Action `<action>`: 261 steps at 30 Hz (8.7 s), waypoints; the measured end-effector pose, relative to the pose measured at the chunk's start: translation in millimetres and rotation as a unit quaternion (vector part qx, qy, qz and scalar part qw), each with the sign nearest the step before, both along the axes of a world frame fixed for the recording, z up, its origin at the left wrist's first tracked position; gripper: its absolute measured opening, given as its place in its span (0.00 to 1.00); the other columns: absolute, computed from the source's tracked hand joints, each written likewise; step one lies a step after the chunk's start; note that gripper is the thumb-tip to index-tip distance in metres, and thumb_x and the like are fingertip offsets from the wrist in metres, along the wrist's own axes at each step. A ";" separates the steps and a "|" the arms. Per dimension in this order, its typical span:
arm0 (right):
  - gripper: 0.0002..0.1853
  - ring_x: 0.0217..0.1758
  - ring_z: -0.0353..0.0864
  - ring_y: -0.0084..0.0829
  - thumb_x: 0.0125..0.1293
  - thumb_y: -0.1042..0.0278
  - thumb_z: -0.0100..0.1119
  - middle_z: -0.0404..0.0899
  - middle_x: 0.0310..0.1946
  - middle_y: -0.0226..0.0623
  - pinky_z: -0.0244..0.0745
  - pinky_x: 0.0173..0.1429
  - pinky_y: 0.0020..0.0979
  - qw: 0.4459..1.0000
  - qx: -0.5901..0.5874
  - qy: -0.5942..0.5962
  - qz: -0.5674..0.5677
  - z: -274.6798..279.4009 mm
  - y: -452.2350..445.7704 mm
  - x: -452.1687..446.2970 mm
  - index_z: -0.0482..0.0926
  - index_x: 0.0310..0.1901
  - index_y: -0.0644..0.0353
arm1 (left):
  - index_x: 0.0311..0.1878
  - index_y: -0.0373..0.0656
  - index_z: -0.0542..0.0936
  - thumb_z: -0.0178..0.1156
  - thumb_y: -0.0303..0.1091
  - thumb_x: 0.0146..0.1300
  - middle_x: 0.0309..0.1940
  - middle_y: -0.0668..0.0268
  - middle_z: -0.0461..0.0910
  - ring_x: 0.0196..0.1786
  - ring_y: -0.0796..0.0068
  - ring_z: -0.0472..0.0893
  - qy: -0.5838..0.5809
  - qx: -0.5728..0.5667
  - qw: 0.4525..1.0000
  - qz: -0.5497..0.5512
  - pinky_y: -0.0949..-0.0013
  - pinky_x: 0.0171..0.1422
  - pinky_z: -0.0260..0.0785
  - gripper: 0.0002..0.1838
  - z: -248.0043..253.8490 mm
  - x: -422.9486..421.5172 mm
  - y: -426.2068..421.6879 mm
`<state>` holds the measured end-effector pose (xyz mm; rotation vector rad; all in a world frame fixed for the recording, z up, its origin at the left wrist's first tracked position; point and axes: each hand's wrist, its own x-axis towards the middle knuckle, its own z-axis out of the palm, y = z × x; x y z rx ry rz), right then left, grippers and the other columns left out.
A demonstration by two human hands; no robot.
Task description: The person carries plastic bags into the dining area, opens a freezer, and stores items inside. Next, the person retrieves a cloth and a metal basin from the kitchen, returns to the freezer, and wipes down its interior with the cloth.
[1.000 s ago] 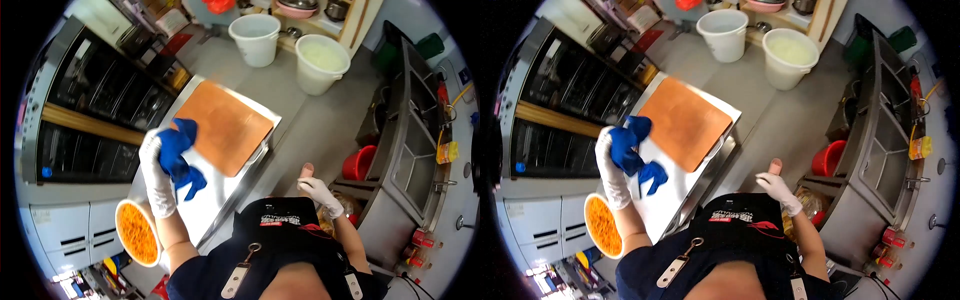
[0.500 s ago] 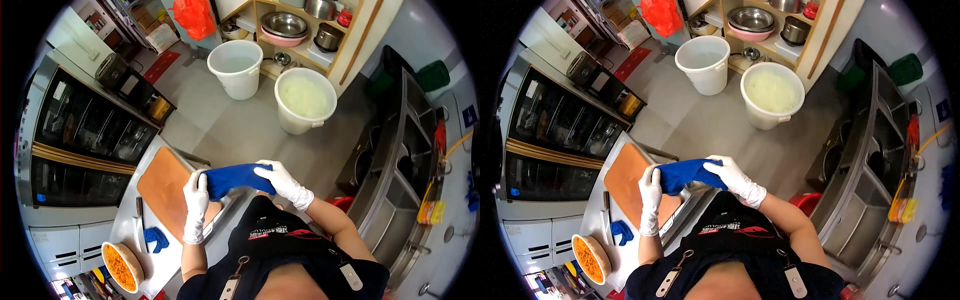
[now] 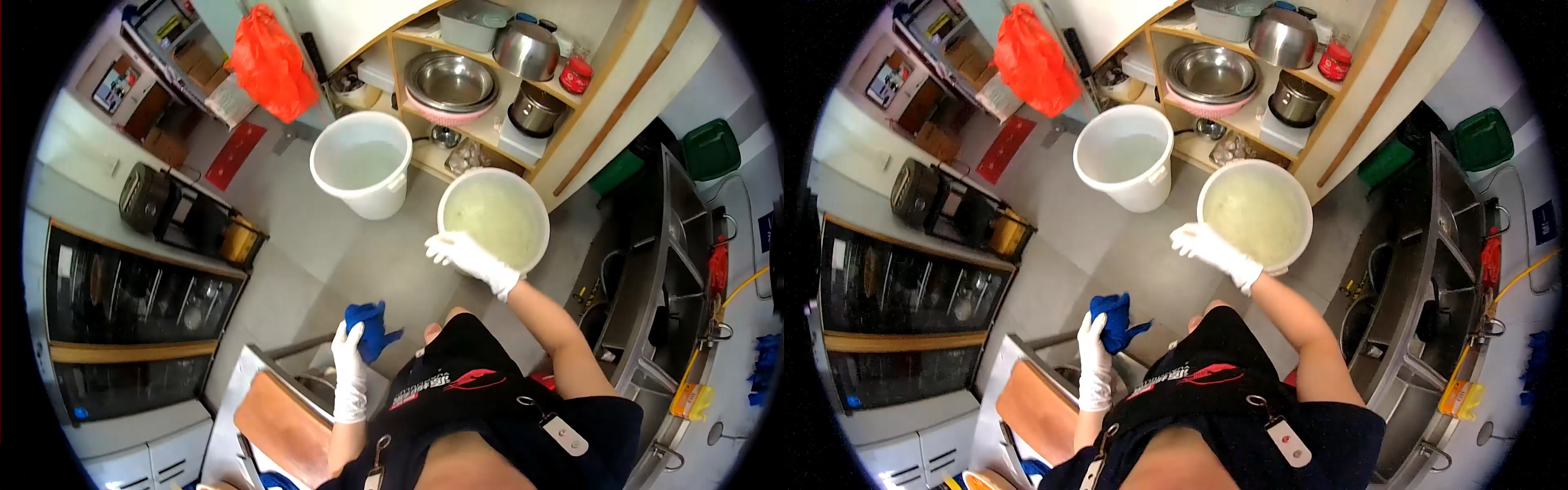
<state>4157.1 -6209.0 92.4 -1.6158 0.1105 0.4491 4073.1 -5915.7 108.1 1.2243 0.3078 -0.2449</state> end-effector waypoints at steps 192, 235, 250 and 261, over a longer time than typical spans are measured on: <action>0.12 0.16 0.73 0.27 0.46 0.80 0.50 0.76 0.22 0.36 0.68 0.17 0.27 0.751 -0.012 0.000 0.660 19.3 2730.8 1581.2 0.76 0.35 0.69 | 0.51 0.36 0.74 0.48 0.44 0.66 0.44 0.57 0.79 0.44 0.67 0.79 -0.002 -0.037 0.411 0.911 0.68 0.48 0.70 0.21 -51.8 1288.4 2294.4; 0.09 0.11 0.71 0.29 0.45 0.79 0.51 0.74 0.17 0.39 0.66 0.13 0.27 0.760 -0.059 0.019 0.647 -20.8 4053.8 974.2 0.75 0.30 0.70 | 0.51 0.37 0.74 0.48 0.41 0.67 0.42 0.58 0.79 0.43 0.70 0.79 0.054 0.040 0.440 0.895 0.70 0.49 0.70 0.18 -14.6 690.5 3665.3; 0.09 0.13 0.71 0.28 0.45 0.78 0.51 0.75 0.19 0.37 0.67 0.16 0.27 0.689 -0.067 -0.008 0.722 14.2 4489.3 626.7 0.75 0.31 0.69 | 0.51 0.36 0.73 0.50 0.45 0.64 0.43 0.57 0.79 0.41 0.68 0.79 0.061 -0.119 0.184 0.974 0.69 0.44 0.69 0.22 -89.0 342.1 3909.1; 0.10 0.11 0.69 0.28 0.44 0.80 0.49 0.73 0.17 0.37 0.64 0.13 0.27 0.709 -0.063 -0.029 0.702 6.3 4777.4 417.8 0.75 0.31 0.70 | 0.48 0.37 0.77 0.52 0.45 0.64 0.41 0.61 0.79 0.42 0.75 0.78 0.110 0.111 0.521 0.839 0.69 0.47 0.70 0.20 -20.1 175.6 4379.9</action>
